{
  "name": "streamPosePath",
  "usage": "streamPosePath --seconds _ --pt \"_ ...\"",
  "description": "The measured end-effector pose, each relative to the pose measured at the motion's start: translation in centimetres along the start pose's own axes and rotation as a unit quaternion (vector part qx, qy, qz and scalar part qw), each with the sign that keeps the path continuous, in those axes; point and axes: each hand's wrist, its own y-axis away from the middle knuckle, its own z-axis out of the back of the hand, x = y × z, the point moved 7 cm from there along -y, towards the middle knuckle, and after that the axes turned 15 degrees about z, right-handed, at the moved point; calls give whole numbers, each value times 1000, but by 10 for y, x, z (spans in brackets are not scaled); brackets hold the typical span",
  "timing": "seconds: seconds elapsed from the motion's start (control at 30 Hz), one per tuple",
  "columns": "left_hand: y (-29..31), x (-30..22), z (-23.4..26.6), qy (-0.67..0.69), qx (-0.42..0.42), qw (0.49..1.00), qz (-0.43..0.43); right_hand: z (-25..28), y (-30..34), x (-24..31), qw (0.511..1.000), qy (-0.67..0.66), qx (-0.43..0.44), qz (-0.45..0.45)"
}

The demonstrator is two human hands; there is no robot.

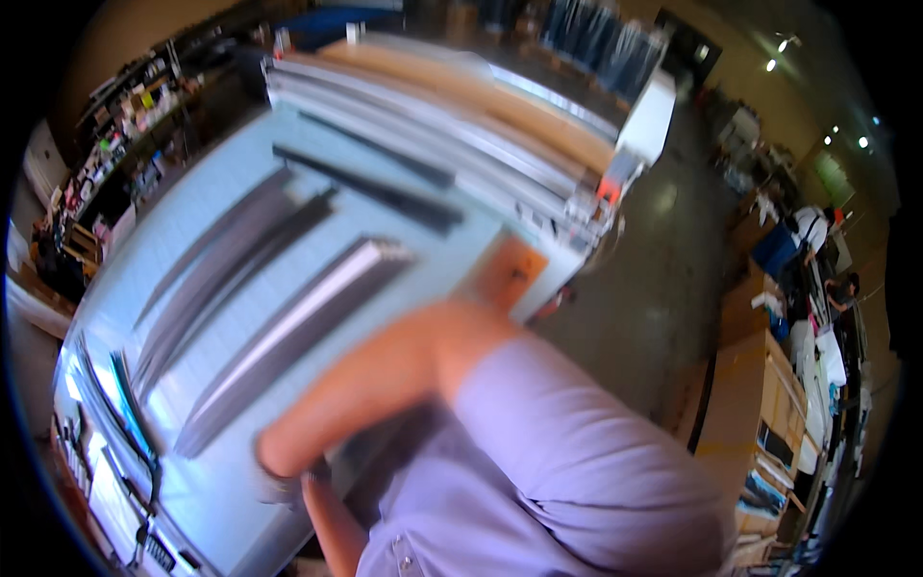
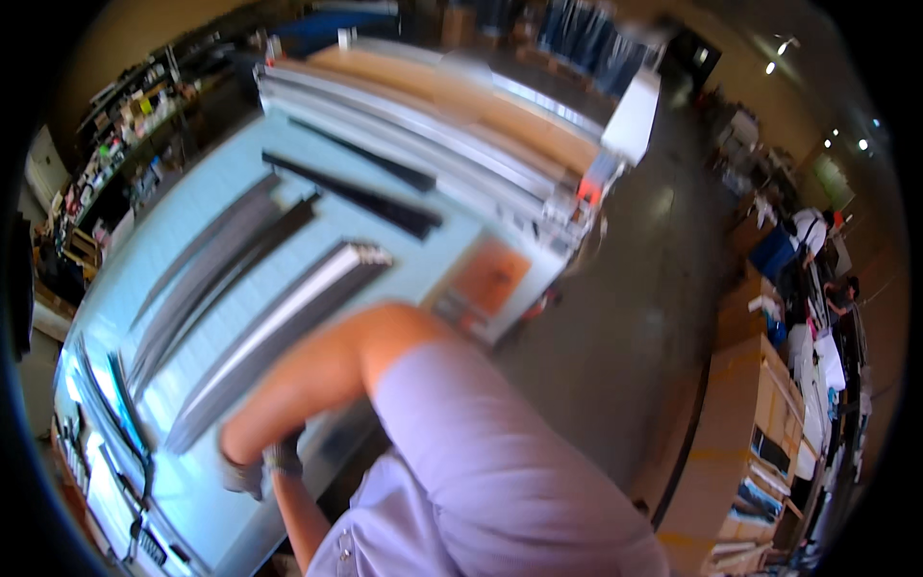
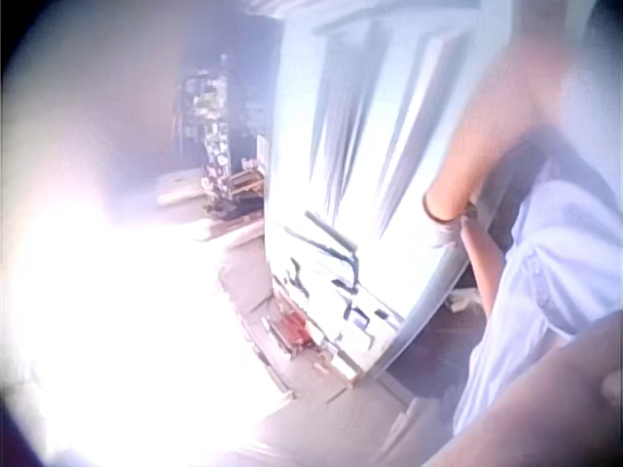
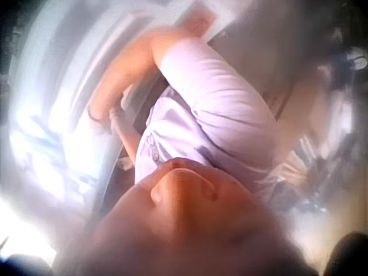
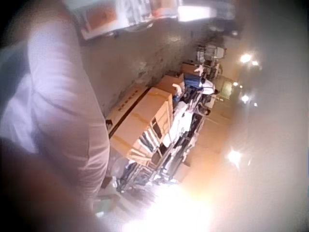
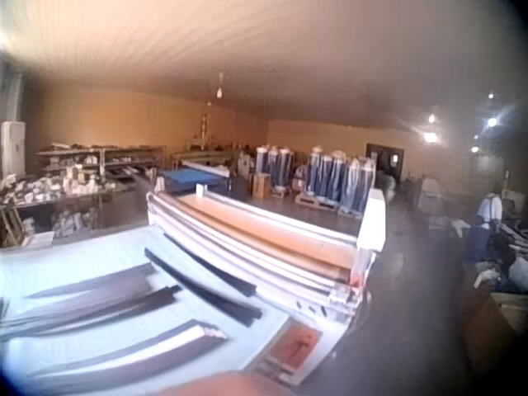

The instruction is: The person peels and applies narrow strips of protective adhesive film onto several long metal or plastic profiles, pressing each strip down by hand to ensure it is secure.

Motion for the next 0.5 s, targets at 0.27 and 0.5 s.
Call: streamPosePath --seconds 0.27,0.5 --pt "-6 25 19 59 -19 994 88 89 -137 58 975 -4 -141 170" --pt "-6 45 23 31 -34 989 142 86 -168 85 963 -17 -163 214"
